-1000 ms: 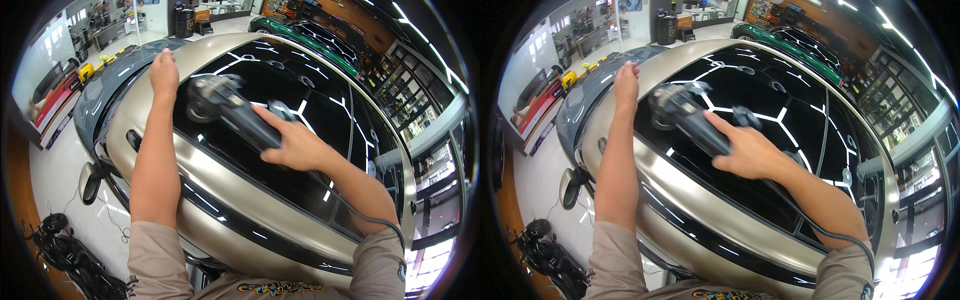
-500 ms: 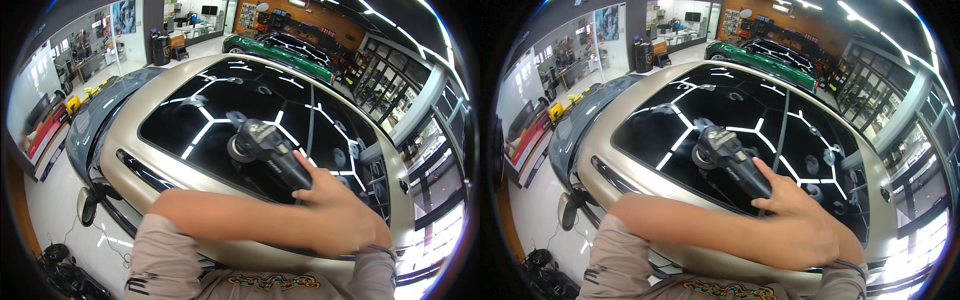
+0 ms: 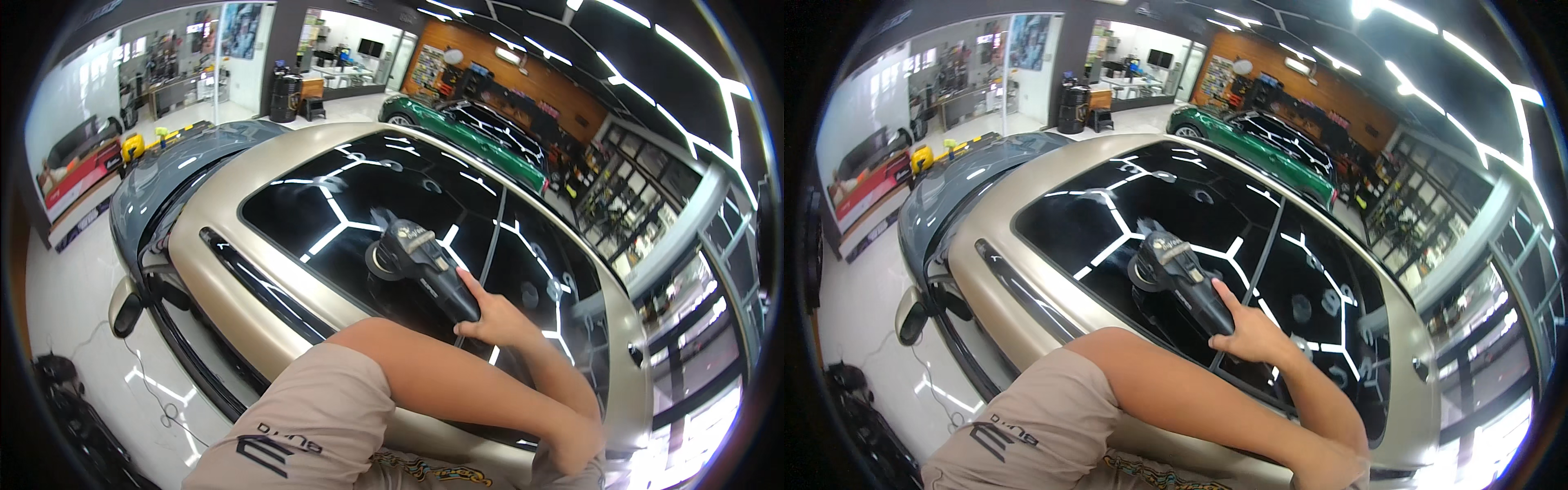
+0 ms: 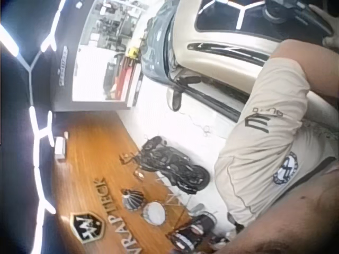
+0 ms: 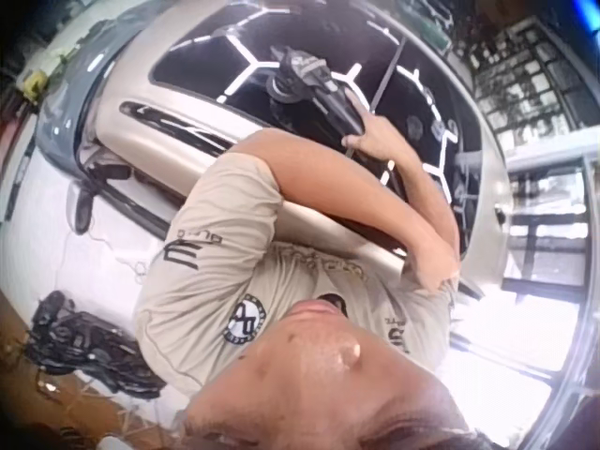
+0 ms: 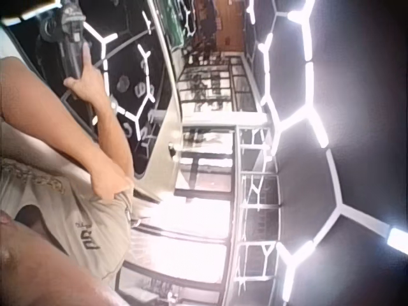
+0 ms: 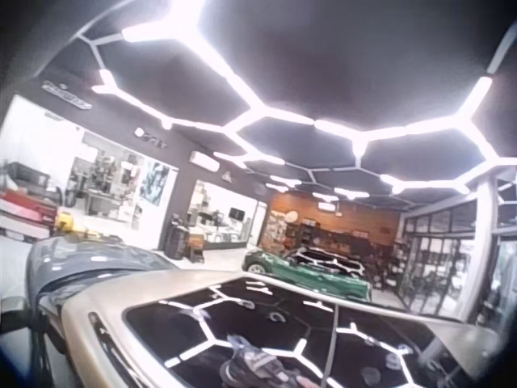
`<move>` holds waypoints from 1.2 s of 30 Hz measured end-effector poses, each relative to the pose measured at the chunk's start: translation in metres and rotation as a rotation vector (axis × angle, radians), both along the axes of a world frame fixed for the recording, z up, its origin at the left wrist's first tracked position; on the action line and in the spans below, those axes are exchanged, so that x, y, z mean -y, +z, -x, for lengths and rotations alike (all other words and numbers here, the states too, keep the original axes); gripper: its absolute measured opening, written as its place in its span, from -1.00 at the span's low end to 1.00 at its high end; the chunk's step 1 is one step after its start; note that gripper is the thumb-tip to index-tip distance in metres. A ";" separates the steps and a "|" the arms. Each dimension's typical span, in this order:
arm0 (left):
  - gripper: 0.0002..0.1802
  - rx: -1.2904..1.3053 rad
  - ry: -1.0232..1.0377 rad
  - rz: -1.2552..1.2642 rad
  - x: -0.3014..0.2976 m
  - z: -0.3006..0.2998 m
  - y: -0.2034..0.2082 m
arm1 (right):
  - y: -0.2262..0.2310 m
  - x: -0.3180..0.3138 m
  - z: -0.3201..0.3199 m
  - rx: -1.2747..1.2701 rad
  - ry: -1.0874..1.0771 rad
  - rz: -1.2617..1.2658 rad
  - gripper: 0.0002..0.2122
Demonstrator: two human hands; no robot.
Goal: The person uses a rotary polisher to buff the black roof of a beige car. They move the polisher in overlapping passes across the roof surface, maintaining steady pressure and coverage.
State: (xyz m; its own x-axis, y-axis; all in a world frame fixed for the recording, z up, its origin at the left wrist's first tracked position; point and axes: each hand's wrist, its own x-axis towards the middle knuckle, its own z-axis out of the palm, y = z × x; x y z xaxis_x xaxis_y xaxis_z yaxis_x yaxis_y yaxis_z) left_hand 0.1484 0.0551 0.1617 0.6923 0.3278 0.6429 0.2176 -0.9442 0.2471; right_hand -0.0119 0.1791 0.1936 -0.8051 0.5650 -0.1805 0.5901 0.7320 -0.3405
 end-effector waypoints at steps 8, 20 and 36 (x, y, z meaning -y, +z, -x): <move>-0.37 -0.029 -0.108 -0.017 -0.018 0.054 0.033 | 0.011 0.032 -0.010 0.078 -0.139 -0.080 0.09; -0.19 -0.259 1.077 0.527 -0.070 0.427 0.045 | 0.004 0.004 0.009 -0.005 0.052 0.033 0.05; -0.43 0.210 0.805 0.917 -0.084 0.459 0.034 | 0.036 -0.025 0.025 -0.009 0.080 0.325 0.09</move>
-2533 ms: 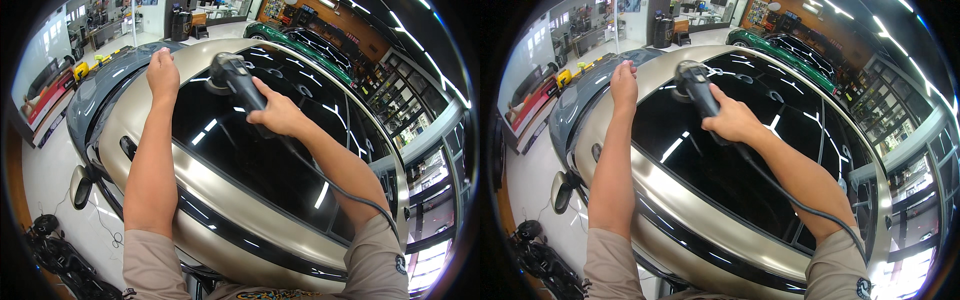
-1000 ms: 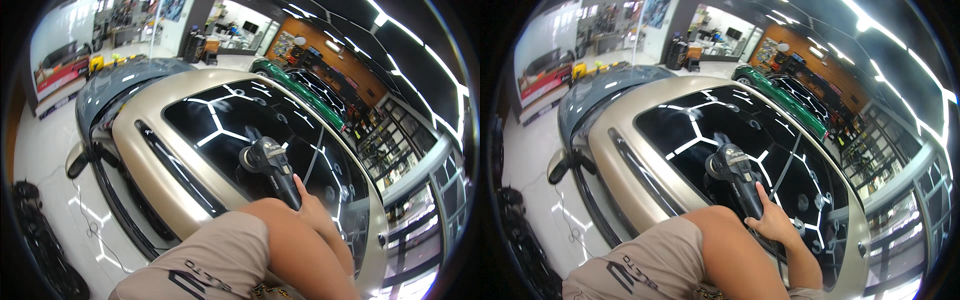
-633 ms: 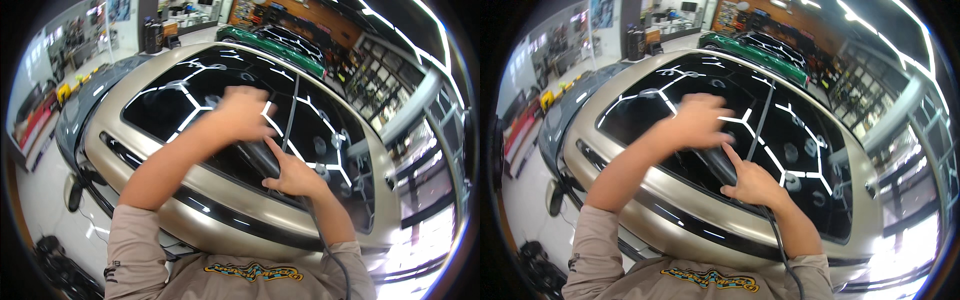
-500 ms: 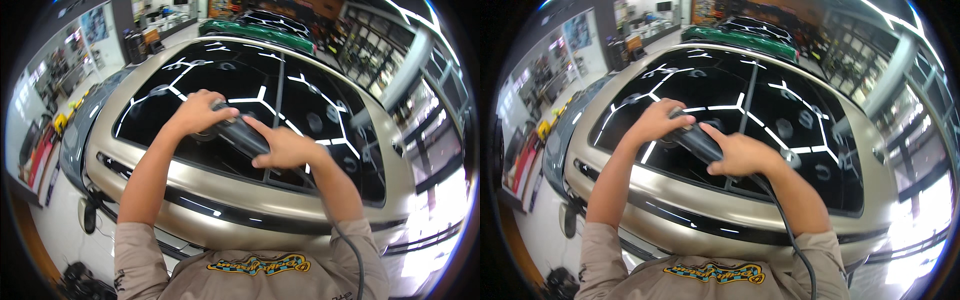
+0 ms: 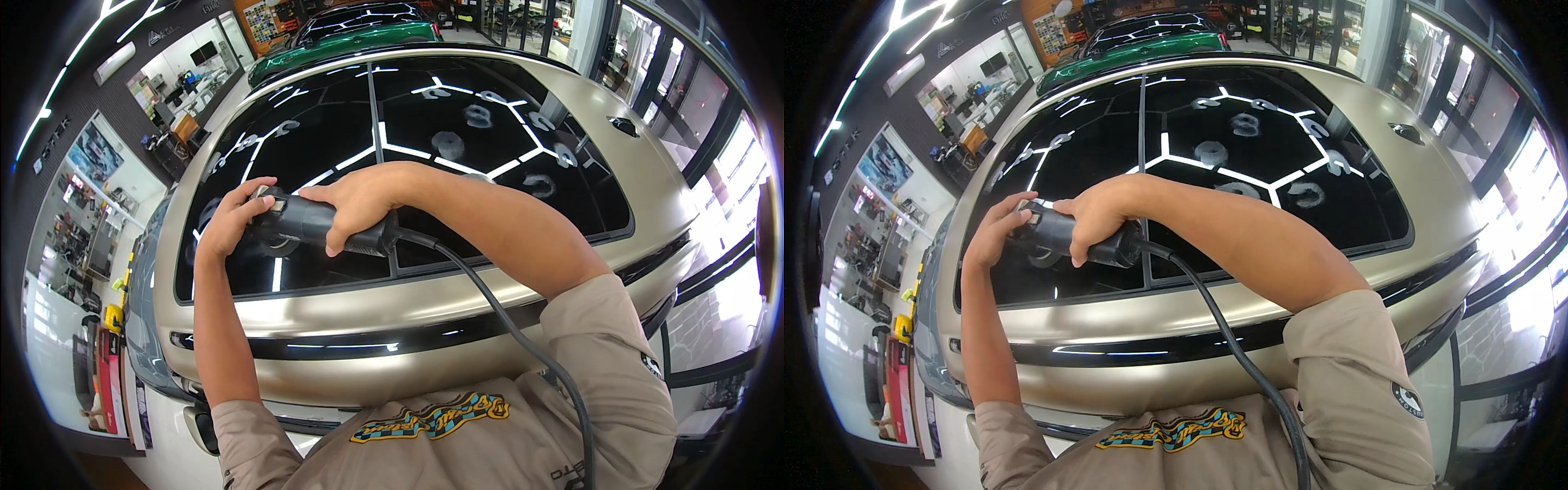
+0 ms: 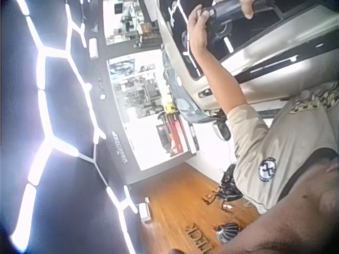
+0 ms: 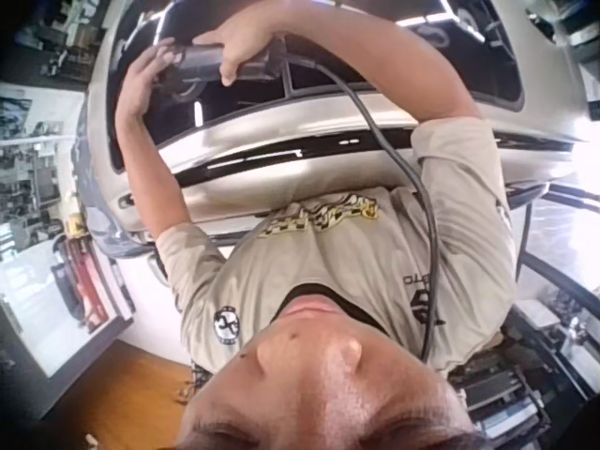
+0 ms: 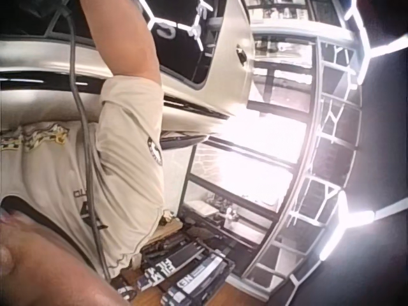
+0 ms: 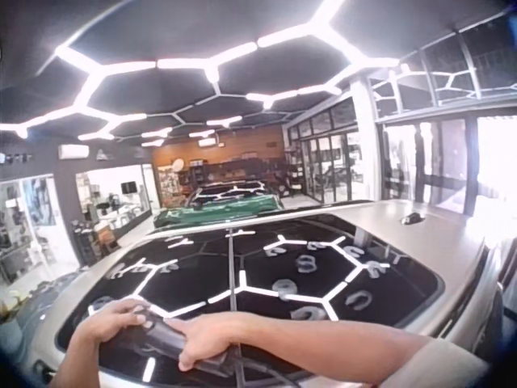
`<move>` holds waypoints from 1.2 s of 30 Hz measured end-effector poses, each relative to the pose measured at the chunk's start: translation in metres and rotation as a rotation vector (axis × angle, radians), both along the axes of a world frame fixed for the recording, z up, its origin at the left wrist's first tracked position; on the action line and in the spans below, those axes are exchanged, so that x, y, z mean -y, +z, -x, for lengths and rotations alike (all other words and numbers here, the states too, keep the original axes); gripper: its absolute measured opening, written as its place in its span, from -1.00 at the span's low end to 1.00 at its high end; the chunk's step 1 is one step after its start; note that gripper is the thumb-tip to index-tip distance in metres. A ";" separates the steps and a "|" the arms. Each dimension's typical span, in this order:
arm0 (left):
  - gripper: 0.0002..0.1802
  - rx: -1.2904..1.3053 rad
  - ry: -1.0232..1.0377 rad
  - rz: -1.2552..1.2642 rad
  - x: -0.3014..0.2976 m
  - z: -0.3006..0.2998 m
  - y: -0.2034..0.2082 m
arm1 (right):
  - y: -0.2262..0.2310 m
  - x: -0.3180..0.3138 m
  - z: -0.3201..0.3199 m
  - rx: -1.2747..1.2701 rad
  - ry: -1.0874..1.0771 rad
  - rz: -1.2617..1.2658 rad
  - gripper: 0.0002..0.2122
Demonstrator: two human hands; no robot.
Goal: The person uses a rotary polisher to buff the black roof of a beige car. They move the polisher in overlapping passes across the roof surface, maintaining steady pressure and coverage.
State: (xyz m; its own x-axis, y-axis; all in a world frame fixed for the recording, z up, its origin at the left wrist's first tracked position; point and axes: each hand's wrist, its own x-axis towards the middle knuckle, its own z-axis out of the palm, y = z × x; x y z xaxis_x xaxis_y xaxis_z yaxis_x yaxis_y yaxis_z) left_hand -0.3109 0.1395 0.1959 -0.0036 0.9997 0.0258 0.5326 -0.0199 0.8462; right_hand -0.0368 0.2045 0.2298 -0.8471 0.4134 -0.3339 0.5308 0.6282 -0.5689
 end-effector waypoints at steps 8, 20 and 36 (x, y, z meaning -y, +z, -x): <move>-0.49 0.012 0.087 -0.154 0.003 0.003 -0.028 | -0.017 0.016 -0.025 -0.017 -0.069 -0.205 -0.08; -0.56 0.259 0.190 -0.267 0.006 -0.068 -0.062 | -0.029 0.045 -0.090 0.012 -0.129 -0.396 -0.04; -0.46 0.007 0.157 -0.393 -0.040 -0.031 -0.056 | -0.035 0.011 -0.076 0.023 -0.275 -0.367 -0.01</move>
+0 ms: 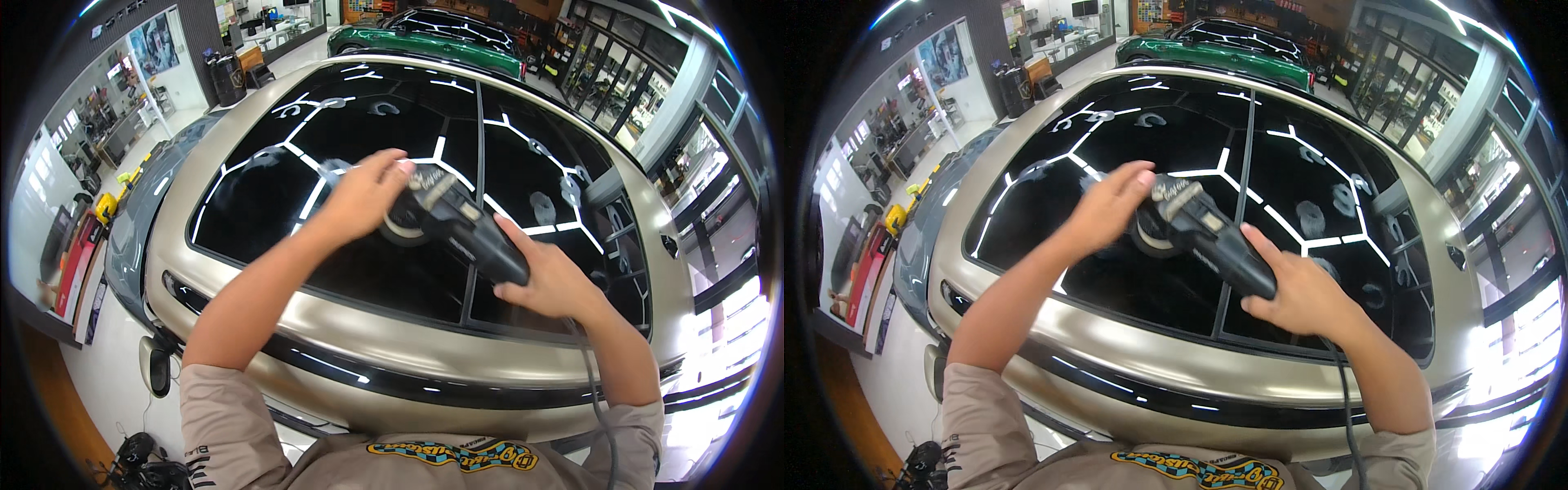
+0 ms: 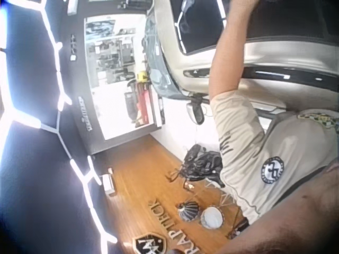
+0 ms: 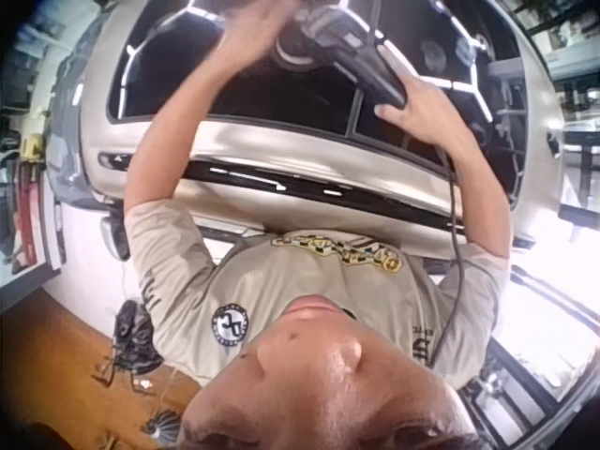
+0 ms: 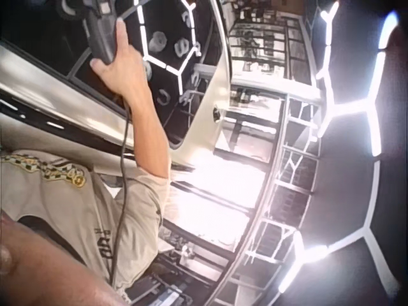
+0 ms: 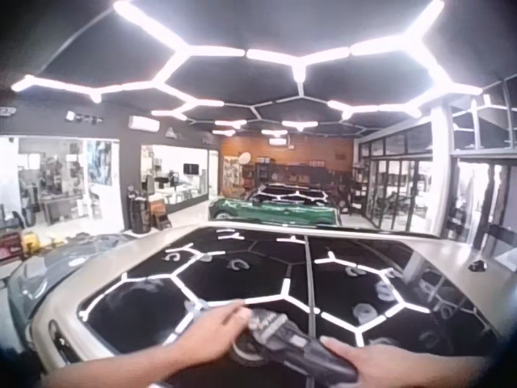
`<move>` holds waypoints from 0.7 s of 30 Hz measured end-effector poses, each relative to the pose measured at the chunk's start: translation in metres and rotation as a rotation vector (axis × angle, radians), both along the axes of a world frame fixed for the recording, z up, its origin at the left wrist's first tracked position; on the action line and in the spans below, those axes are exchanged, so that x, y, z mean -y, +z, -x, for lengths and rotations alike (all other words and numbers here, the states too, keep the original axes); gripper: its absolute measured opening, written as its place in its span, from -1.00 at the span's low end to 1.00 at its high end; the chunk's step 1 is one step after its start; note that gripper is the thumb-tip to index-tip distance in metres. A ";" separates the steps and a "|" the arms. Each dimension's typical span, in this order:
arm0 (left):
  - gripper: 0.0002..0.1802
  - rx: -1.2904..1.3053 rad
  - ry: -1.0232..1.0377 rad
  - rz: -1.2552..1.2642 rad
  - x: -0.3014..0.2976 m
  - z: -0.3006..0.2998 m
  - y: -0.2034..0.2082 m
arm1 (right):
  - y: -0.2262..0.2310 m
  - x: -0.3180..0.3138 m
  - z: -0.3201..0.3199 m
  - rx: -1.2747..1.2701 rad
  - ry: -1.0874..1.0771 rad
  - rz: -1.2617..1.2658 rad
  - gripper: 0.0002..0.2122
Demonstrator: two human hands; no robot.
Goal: The person uses a rotary polisher to buff the black roof of a beige car. They move the polisher in overlapping passes across the roof surface, maintaining steady pressure and coverage.
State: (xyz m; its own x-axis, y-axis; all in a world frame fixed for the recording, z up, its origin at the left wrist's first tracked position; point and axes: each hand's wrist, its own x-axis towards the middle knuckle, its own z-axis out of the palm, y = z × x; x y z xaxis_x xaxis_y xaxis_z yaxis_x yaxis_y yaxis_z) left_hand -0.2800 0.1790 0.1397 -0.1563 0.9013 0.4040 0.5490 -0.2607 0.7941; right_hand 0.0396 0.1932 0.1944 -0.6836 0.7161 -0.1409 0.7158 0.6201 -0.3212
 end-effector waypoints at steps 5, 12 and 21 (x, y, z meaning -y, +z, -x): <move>-0.54 -0.279 0.409 -0.154 0.028 0.148 0.008 | 0.012 -0.070 0.080 -0.005 -0.160 0.000 -0.01; -0.61 -0.140 0.730 -0.193 0.084 0.255 -0.016 | 0.005 -0.183 0.203 -0.157 -0.159 0.009 0.01; -0.59 -0.010 0.715 -0.118 0.097 0.256 -0.008 | 0.001 -0.208 0.410 -0.081 -0.103 0.098 -0.03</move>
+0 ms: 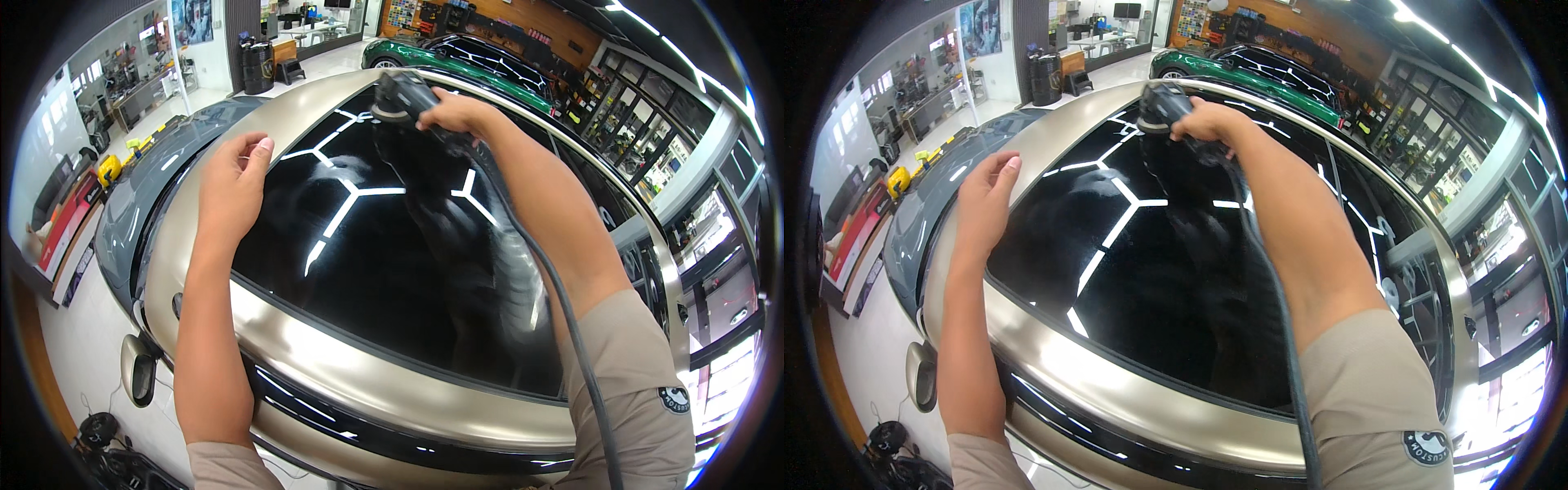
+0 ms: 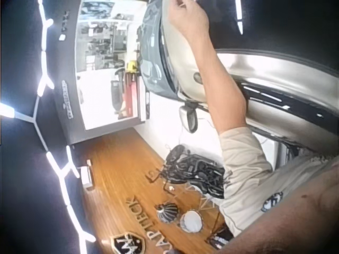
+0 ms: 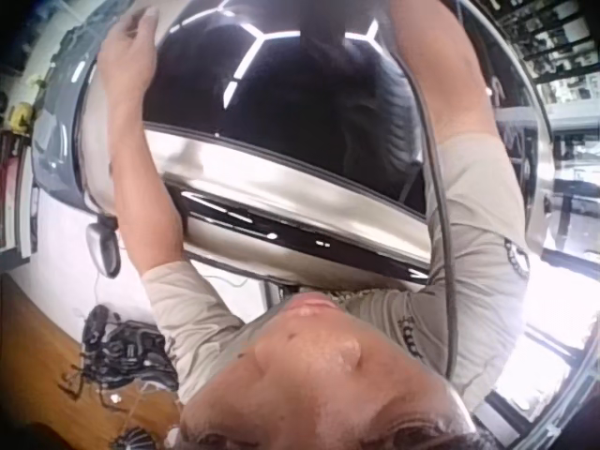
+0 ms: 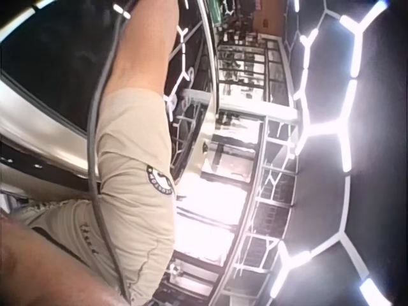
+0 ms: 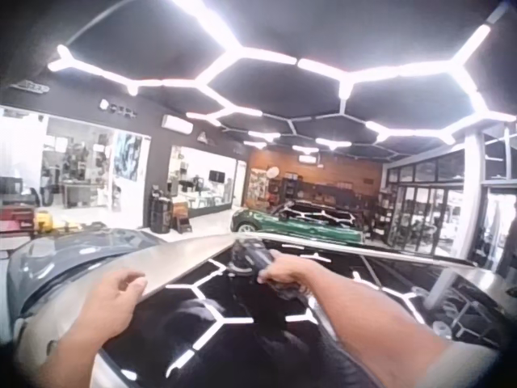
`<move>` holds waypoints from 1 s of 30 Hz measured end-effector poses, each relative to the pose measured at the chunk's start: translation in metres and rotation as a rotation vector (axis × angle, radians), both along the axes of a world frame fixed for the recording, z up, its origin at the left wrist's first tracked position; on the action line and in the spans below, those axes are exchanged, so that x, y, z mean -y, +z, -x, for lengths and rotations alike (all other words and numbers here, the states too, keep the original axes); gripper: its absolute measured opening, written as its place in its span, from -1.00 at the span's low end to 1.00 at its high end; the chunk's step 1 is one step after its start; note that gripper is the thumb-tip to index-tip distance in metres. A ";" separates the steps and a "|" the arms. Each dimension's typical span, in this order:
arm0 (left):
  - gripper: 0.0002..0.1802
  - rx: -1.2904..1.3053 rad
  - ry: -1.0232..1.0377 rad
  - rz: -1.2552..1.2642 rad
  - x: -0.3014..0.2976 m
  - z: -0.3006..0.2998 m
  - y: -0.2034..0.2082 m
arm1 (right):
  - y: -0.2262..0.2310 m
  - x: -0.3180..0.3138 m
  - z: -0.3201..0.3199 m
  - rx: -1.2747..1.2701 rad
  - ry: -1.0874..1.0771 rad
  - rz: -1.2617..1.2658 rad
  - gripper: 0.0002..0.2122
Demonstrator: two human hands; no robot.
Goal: The person uses a rotary polisher to buff the black roof of a beige car. They move the polisher in overlapping passes across the roof surface, maintaining steady pressure and coverage.
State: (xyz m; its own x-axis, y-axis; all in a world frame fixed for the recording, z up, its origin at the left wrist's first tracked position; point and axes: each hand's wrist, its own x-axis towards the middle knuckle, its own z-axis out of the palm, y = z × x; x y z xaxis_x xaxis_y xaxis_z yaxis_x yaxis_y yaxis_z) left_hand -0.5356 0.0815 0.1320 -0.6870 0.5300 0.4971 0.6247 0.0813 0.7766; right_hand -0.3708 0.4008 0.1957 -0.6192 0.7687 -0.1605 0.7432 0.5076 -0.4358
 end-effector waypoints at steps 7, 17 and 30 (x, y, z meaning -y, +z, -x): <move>-0.59 0.025 -0.058 -0.010 0.018 -0.021 0.013 | -0.002 0.003 0.071 -0.014 0.097 -0.009 -0.20; -0.56 0.072 -0.058 -0.005 0.025 0.008 -0.003 | -0.002 -0.025 -0.006 -0.012 -0.034 0.067 0.02; -0.67 0.063 0.013 0.114 0.008 0.023 -0.030 | 0.011 -0.053 -0.246 -0.054 -0.270 0.055 0.06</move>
